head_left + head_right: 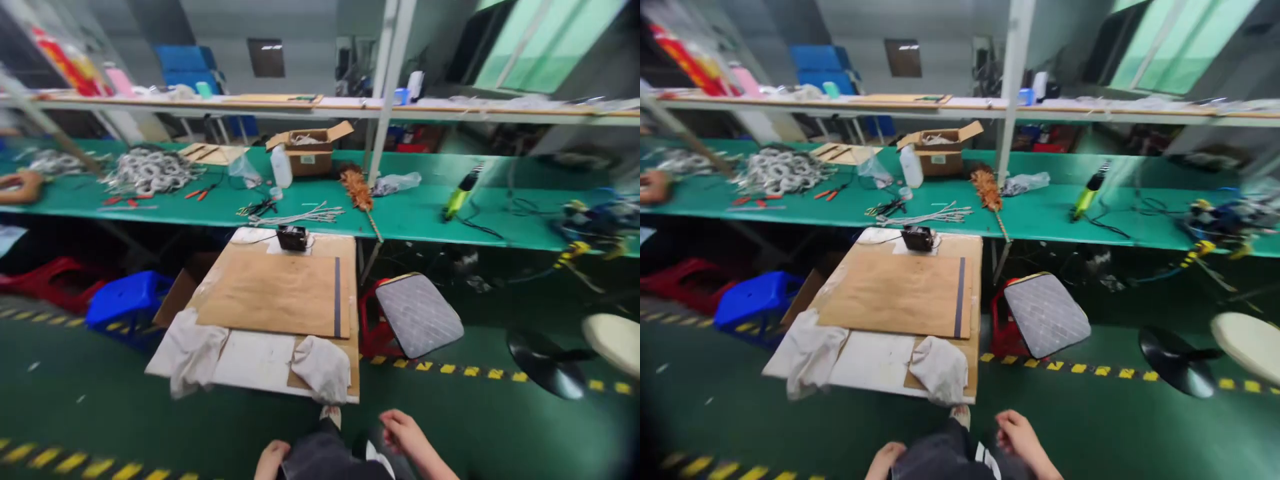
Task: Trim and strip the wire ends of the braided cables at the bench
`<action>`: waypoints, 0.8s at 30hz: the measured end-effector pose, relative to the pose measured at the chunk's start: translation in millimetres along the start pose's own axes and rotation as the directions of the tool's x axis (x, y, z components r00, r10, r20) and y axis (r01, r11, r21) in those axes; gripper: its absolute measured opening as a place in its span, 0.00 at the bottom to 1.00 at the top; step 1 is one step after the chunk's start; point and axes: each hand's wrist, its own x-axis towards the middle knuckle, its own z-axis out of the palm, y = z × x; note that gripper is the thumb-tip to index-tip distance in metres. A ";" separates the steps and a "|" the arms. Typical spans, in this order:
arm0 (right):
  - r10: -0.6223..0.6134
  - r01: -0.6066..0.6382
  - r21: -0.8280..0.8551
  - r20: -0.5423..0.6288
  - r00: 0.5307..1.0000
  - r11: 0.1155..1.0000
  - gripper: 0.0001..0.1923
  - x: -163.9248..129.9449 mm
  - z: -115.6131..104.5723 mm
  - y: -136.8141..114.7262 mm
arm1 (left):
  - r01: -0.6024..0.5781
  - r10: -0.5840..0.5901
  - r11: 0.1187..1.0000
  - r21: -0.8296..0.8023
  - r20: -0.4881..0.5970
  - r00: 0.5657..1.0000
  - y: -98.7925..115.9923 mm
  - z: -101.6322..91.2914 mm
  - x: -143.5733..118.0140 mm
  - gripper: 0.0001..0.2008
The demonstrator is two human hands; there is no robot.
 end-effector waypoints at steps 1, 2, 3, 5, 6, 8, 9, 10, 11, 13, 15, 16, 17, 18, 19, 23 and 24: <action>-0.011 0.014 -0.050 0.064 0.998 0.999 0.06 4.9 4.2 -13.8 | 0.032 -0.031 0.999 -0.029 0.015 0.999 -4.6 7.1 -4.1 0.09; -0.014 0.027 -0.100 0.124 0.992 0.995 0.07 9.8 5.9 -27.4 | 0.055 -0.054 0.996 -0.064 0.025 0.998 -7.8 13.4 -8.9 0.08; -0.013 0.040 -0.147 0.175 0.984 0.988 0.08 15.2 5.0 -40.7 | 0.068 -0.066 0.992 -0.105 0.025 0.998 -9.1 19.3 -14.6 0.07; 0.003 0.058 -0.237 0.248 0.969 0.970 0.09 28.3 -4.2 -66.2 | 0.059 -0.062 0.975 -0.213 -0.008 0.998 -5.9 31.7 -28.7 0.06; 0.016 0.063 -0.280 0.271 0.962 0.958 0.09 36.2 -12.1 -78.3 | 0.040 -0.053 0.960 -0.276 -0.040 0.998 -1.4 39.3 -36.8 0.06; 0.043 0.068 -0.357 0.293 0.955 0.932 0.09 54.1 -33.4 -102.0 | -0.010 -0.049 0.914 -0.406 -0.134 0.990 13.0 58.3 -53.2 0.05; 0.055 0.068 -0.387 0.298 0.953 0.919 0.10 63.7 -46.3 -114.1 | -0.035 -0.061 0.885 -0.464 -0.190 0.980 22.4 69.4 -60.5 0.06; 0.065 0.067 -0.411 0.299 0.952 0.909 0.10 73.7 -60.4 -126.8 | -0.056 -0.085 0.855 -0.515 -0.246 0.966 32.7 81.1 -66.6 0.08; 0.070 0.067 -0.427 0.298 0.952 0.902 0.10 83.8 -75.4 -140.1 | -0.071 -0.118 0.828 -0.557 -0.296 0.948 43.3 92.9 -71.3 0.10; 0.068 0.069 -0.434 0.293 0.954 0.898 0.10 104.4 -107.4 -168.6 | -0.076 -0.196 0.784 -0.616 -0.363 0.911 63.7 114.9 -76.6 0.12; 0.050 0.075 -0.414 0.284 0.958 0.907 0.10 125.0 -140.2 -197.3 | -0.056 -0.266 0.755 -0.653 -0.384 0.884 80.3 132.3 -78.9 0.11; 0.039 0.078 -0.396 0.279 0.960 0.915 0.10 135.3 -156.2 -210.4 | -0.040 -0.295 0.744 -0.668 -0.382 0.876 86.8 139.0 -79.8 0.10; 0.031 0.076 -0.376 0.269 0.963 0.923 0.10 145.4 -171.3 -221.9 | -0.025 -0.320 0.733 -0.680 -0.377 0.869 92.3 144.4 -81.1 0.09; 0.026 0.071 -0.356 0.260 0.965 0.932 0.10 155.1 -185.4 -231.2 | -0.012 -0.340 0.722 -0.691 -0.371 0.864 97.0 148.5 -82.6 0.09; 0.025 0.062 -0.337 0.249 0.968 0.940 0.10 164.1 -198.0 -238.0 | -0.002 -0.360 0.711 -0.703 -0.365 0.858 101.1 151.5 -84.4 0.09; 0.074 -0.004 -0.307 0.216 0.974 0.952 0.09 190.0 -232.4 -241.7 | 0.004 -0.461 0.630 -0.776 -0.370 0.807 116.3 157.0 -91.1 0.12; 0.092 -0.022 -0.313 0.213 0.973 0.950 0.09 194.2 -237.0 -239.5 | -0.004 -0.487 0.600 -0.800 -0.369 0.792 120.3 157.6 -92.2 0.13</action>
